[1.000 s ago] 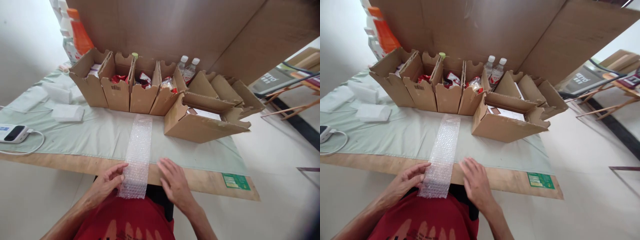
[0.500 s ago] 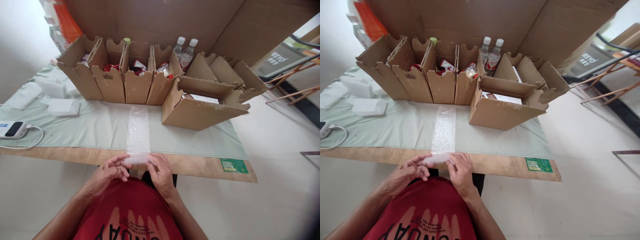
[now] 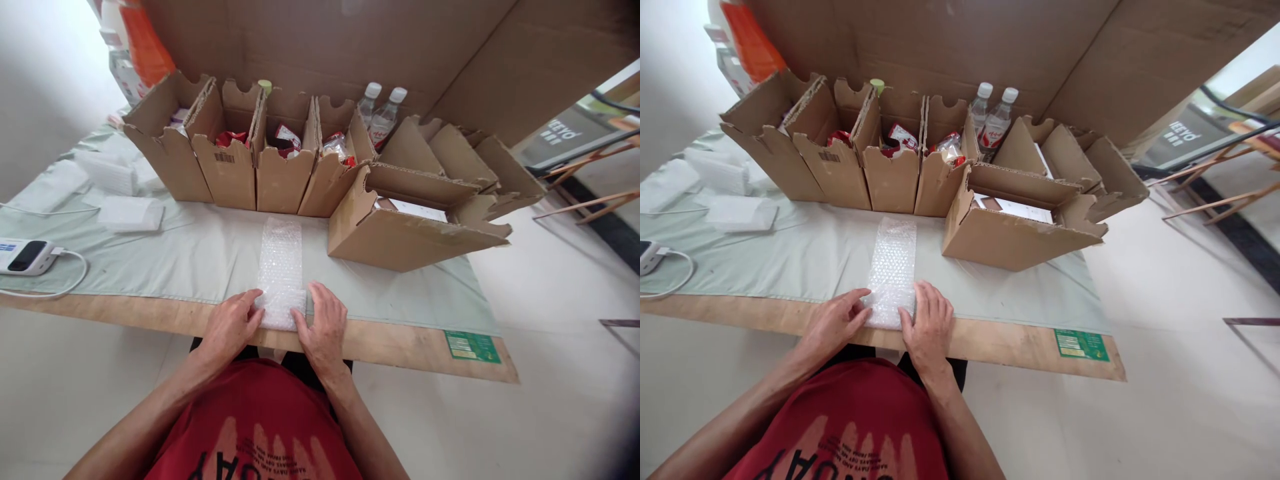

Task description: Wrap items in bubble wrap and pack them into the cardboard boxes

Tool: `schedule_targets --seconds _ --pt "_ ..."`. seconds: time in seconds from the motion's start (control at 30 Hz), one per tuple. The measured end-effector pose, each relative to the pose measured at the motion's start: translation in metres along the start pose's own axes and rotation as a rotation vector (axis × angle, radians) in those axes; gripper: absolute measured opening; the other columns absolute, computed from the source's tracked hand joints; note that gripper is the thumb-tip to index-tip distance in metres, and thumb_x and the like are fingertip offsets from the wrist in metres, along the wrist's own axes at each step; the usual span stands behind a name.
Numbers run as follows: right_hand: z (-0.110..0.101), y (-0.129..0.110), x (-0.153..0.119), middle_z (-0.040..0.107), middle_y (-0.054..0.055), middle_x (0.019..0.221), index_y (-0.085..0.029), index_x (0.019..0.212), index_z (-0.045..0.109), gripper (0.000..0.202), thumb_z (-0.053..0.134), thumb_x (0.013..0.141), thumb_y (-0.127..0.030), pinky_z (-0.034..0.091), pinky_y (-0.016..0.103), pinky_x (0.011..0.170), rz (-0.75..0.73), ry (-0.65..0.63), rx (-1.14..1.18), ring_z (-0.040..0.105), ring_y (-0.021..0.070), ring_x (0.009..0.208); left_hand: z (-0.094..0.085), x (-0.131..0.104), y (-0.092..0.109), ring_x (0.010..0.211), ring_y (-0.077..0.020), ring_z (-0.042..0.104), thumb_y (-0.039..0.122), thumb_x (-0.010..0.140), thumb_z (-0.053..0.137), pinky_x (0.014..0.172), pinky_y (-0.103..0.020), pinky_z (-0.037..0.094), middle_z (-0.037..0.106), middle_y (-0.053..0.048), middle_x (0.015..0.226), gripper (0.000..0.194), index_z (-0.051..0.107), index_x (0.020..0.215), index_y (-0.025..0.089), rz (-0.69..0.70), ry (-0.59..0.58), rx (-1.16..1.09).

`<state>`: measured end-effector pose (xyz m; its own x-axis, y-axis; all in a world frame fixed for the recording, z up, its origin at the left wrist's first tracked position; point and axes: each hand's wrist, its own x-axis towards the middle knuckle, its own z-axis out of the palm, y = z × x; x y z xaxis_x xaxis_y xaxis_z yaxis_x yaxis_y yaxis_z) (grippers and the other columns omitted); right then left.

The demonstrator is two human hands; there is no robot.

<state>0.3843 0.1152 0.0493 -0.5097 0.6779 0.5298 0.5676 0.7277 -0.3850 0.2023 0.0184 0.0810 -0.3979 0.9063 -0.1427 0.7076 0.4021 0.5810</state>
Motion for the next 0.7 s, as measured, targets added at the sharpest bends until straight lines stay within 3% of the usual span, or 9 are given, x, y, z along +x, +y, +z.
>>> schedule_targets --seconds 0.07,0.2,0.33,0.43,0.53,0.6,0.7 --pt "-0.011 0.003 -0.006 0.063 0.017 0.136 -0.018 0.138 0.052 0.043 0.061 0.098 -0.032 0.046 0.046 0.100 -0.020 -0.026 0.058 0.059 0.0295 0.124 0.000 0.000 -0.001 0.072 -0.0196 0.066 0.024 0.093 0.057 0.070 -0.031 0.047 0.073 -0.003 0.081 0.033 0.065 0.124 0.017 0.008 -0.001 0.032" --pt "-0.030 0.006 -0.016 0.063 0.013 0.139 -0.021 0.131 0.059 0.038 0.062 0.093 -0.024 0.043 0.047 0.105 -0.167 -0.256 0.151 0.053 0.0296 0.134 0.002 -0.002 -0.005 0.073 -0.0199 0.066 0.023 0.093 0.057 0.073 -0.033 0.049 0.073 -0.004 0.082 0.031 0.066 0.122 0.016 0.042 0.003 0.053" --pt "-0.027 0.004 -0.015 0.061 0.012 0.144 -0.020 0.126 0.065 0.035 0.060 0.091 -0.016 0.041 0.048 0.107 -0.218 -0.402 0.142 0.046 0.0298 0.141 0.003 -0.008 -0.010 0.076 -0.0203 0.065 0.027 0.096 0.054 0.074 -0.034 0.053 0.070 -0.005 0.083 0.028 0.065 0.119 0.017 0.156 0.073 0.056" --pt "-0.021 0.005 -0.011 0.066 0.009 0.139 -0.022 0.120 0.068 0.031 0.055 0.094 -0.011 0.042 0.046 0.106 -0.222 -0.392 0.158 0.048 0.0276 0.140 0.000 -0.015 -0.013 0.100 -0.0255 0.065 0.033 0.097 0.056 0.087 -0.040 0.054 0.069 -0.012 0.106 0.029 0.064 0.120 0.018 0.347 0.183 0.063" --pt "-0.017 0.008 -0.007 0.069 0.008 0.135 -0.024 0.119 0.069 0.031 0.053 0.097 -0.010 0.044 0.046 0.104 -0.232 -0.356 0.168 0.052 0.0263 0.137 0.000 -0.018 -0.013 0.127 -0.0314 0.055 0.028 0.094 0.061 0.103 -0.048 0.049 0.062 -0.015 0.133 0.033 0.062 0.126 0.020 0.541 0.168 0.076" --pt "-0.017 0.009 -0.004 0.072 0.008 0.129 -0.023 0.119 0.070 0.031 0.052 0.098 -0.009 0.044 0.046 0.103 -0.231 -0.337 0.189 0.055 0.0255 0.132 0.002 -0.018 -0.012 0.129 -0.0309 0.054 0.020 0.094 0.058 0.105 -0.048 0.048 0.066 -0.013 0.130 0.031 0.062 0.125 0.021 0.596 0.139 0.076" --pt "-0.017 0.008 0.005 0.076 0.006 0.111 -0.022 0.115 0.070 0.028 0.049 0.101 -0.011 0.046 0.042 0.098 -0.189 -0.328 0.263 0.065 0.0229 0.114 0.006 -0.014 -0.010 0.107 -0.0256 0.065 0.013 0.096 0.049 0.094 -0.043 0.052 0.074 -0.010 0.107 0.027 0.065 0.117 0.019 0.557 0.153 0.029"
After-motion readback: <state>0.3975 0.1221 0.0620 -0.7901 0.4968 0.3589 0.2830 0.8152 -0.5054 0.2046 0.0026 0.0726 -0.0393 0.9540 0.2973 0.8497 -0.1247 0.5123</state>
